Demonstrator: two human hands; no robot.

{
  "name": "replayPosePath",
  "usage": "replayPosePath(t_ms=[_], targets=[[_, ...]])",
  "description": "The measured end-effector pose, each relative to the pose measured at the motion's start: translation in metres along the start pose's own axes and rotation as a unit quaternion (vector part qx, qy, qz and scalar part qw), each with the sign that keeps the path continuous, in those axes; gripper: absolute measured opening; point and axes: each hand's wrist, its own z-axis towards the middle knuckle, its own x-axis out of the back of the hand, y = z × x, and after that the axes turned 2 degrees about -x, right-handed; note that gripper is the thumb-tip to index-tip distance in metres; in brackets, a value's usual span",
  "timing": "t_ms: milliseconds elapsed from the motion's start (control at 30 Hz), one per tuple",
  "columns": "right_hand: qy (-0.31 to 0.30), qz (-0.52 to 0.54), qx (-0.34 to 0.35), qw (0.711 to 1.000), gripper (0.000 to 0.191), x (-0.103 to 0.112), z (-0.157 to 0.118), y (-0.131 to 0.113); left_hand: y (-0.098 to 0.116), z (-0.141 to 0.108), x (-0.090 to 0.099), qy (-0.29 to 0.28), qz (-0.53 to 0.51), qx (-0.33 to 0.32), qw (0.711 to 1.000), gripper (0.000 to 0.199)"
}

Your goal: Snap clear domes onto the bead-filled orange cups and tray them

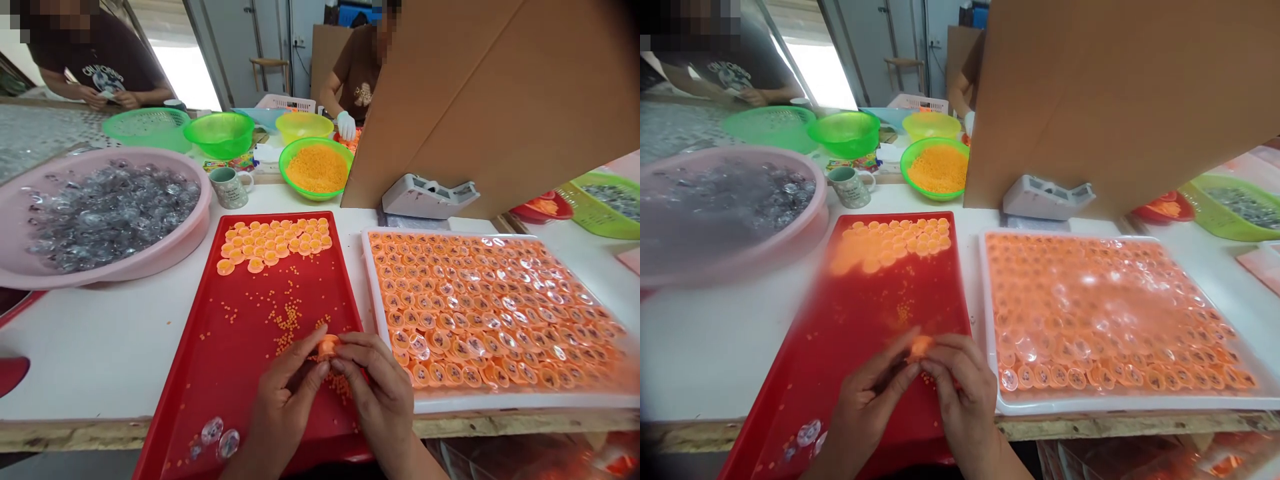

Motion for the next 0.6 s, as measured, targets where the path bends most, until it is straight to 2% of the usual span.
replayPosePath(t_ms=[100,200,300,500,600], targets=[[0.000,-0.019,0.016,1.000,0.027,0.003,-0.005,0.001,0.001,-0.001,-0.005,0.008,0.023,-0.012,1.000,0.033],[0.026,-0.057,0.023,0.998,0.030,0.001,-0.016,0.005,-0.001,-0.005,-0.013,0.049,-0.007,0.007,0.999,0.033],[0.042,-0.092,0.041,0.994,0.030,-0.001,-0.025,0.011,-0.002,-0.007,-0.022,0.071,-0.002,-0.005,0.997,0.032],[0.005,-0.111,0.105,0.988,0.050,0.007,-0.032,0.017,0.011,-0.002,-0.025,0.078,0.142,-0.138,0.977,0.029],[-0.028,-0.108,0.115,0.987,0.057,0.010,-0.032,0.019,0.013,0.001,-0.023,0.083,0.173,-0.173,0.966,0.030]])
